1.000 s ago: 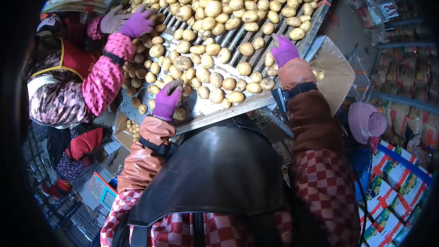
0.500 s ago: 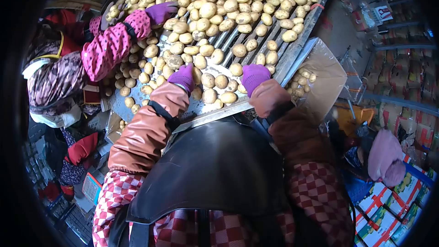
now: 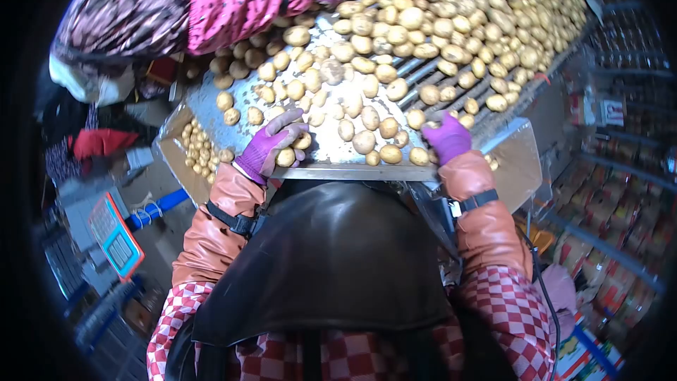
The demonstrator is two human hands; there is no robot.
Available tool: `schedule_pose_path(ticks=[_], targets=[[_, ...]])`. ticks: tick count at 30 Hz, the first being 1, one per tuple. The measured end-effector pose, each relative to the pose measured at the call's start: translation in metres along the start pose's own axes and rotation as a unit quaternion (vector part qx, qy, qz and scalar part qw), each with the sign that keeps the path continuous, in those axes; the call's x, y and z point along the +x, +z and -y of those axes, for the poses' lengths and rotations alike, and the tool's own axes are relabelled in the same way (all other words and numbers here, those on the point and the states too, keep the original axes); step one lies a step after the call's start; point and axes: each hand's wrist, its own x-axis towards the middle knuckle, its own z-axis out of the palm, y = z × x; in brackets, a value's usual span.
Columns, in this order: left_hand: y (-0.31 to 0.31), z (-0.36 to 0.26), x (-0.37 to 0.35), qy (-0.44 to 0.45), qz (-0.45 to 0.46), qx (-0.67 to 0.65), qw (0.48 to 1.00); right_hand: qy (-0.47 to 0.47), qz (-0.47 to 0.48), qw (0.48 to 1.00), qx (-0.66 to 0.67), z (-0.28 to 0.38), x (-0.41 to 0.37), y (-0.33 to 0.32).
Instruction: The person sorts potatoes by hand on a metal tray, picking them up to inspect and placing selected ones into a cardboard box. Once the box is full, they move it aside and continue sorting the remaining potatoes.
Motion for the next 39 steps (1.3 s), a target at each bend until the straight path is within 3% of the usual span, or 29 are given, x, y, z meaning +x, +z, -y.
schedule_pose_path(ticks=[1, 3, 5, 6, 7, 8, 9, 11, 12, 13, 14, 16, 18, 19, 20, 21, 23, 24, 25, 27, 29, 30, 31, 32, 33, 34, 35, 37, 39], targets=[[-0.006, 0.001, -0.009, 0.004, -0.005, -0.007, 1.0, 0.041, 0.036, 0.992, 0.117, 0.0, 0.01, -0.004], [-0.016, 0.009, -0.016, 0.01, 0.015, 0.026, 0.999, -0.037, 0.102, 0.938, 0.328, 0.07, -0.008, 0.0], [-0.01, 0.019, -0.015, 0.053, 0.035, 0.004, 0.998, -0.069, 0.192, 0.901, 0.382, 0.142, -0.03, 0.032], [-0.007, 0.019, -0.013, 0.137, 0.002, 0.157, 0.978, -0.049, 0.27, 0.872, 0.404, 0.158, -0.032, 0.066], [-0.007, 0.018, -0.013, 0.211, -0.033, 0.308, 0.927, -0.116, 0.276, 0.893, 0.335, 0.191, -0.045, 0.084], [-0.018, 0.022, -0.017, 0.161, -0.024, 0.231, 0.959, -0.157, 0.286, 0.934, 0.147, 0.22, -0.048, 0.093], [-0.023, 0.014, -0.025, 0.187, -0.035, 0.191, 0.963, -0.189, 0.292, 0.924, 0.158, 0.234, -0.046, 0.106], [-0.042, 0.004, -0.057, 0.142, -0.113, 0.231, 0.956, -0.066, 0.393, 0.868, 0.297, 0.252, -0.059, 0.107], [-0.054, 0.012, -0.065, 0.167, -0.125, 0.208, 0.956, -0.127, 0.393, 0.866, 0.282, 0.245, -0.058, 0.117], [-0.064, 0.017, -0.077, 0.129, -0.166, 0.174, 0.962, -0.19, 0.389, 0.861, 0.266, 0.233, -0.056, 0.13], [-0.073, 0.015, -0.087, 0.092, -0.206, 0.139, 0.964, -0.223, 0.366, 0.868, 0.25, 0.228, -0.048, 0.128], [-0.108, 0.005, -0.099, 0.13, -0.345, 0.062, 0.927, -0.254, 0.3, 0.893, 0.218, 0.216, -0.023, 0.111], [-0.204, 0.04, -0.093, 0.255, -0.472, 0.199, 0.82, -0.294, 0.075, 0.939, 0.163, 0.205, 0.041, 0.078], [-0.213, 0.047, -0.089, 0.235, -0.492, 0.302, 0.782, -0.29, -0.039, 0.948, 0.127, 0.199, 0.073, 0.061], [-0.219, 0.048, -0.086, 0.212, -0.507, 0.402, 0.732, -0.229, -0.03, 0.965, 0.127, 0.207, 0.094, 0.019], [-0.219, 0.044, -0.083, 0.186, -0.515, 0.498, 0.672, -0.272, -0.198, 0.94, -0.056, 0.175, 0.154, 0.008], [-0.188, 0.035, -0.048, 0.224, -0.42, 0.498, 0.725, -0.069, -0.222, 0.959, -0.161, 0.163, 0.18, -0.023], [-0.135, 0.007, -0.039, 0.219, -0.367, 0.477, 0.768, -0.067, -0.156, 0.963, -0.208, 0.158, 0.175, -0.02], [-0.119, 0.004, -0.013, 0.254, -0.333, 0.495, 0.762, -0.063, -0.09, 0.961, -0.253, 0.153, 0.169, -0.015], [-0.067, -0.017, 0.03, 0.261, -0.273, 0.438, 0.815, -0.177, -0.074, 0.963, -0.188, 0.133, 0.167, 0.01], [-0.038, -0.029, 0.079, 0.327, -0.244, 0.531, 0.743, -0.178, 0.015, 0.941, -0.286, 0.153, 0.121, 0.011], [-0.03, -0.026, 0.109, 0.345, -0.247, 0.538, 0.728, -0.213, -0.076, 0.941, -0.252, 0.13, 0.101, 0.039], [0.0, -0.043, 0.113, 0.303, -0.204, 0.551, 0.75, -0.263, -0.139, 0.937, -0.182, 0.117, 0.08, 0.049], [-0.001, -0.016, 0.143, 0.289, -0.184, 0.568, 0.748, -0.264, -0.108, 0.95, -0.129, 0.108, 0.071, 0.049], [0.025, -0.019, 0.143, 0.191, -0.104, 0.654, 0.725, -0.326, -0.132, 0.927, -0.125, 0.093, 0.061, 0.046], [0.04, 0.007, 0.135, 0.23, -0.171, 0.741, 0.607, -0.355, -0.11, 0.927, -0.059, 0.08, 0.055, 0.038], [0.051, 0.01, 0.128, 0.216, -0.161, 0.756, 0.597, -0.354, -0.104, 0.928, -0.056, 0.062, 0.05, 0.033], [0.043, 0.013, 0.12, 0.274, -0.128, 0.731, 0.611, -0.38, -0.125, 0.916, -0.003, 0.032, 0.041, 0.013], [0.024, -0.004, 0.123, 0.291, -0.043, 0.597, 0.747, -0.339, -0.063, 0.935, 0.081, 0.013, 0.034, -0.007]])
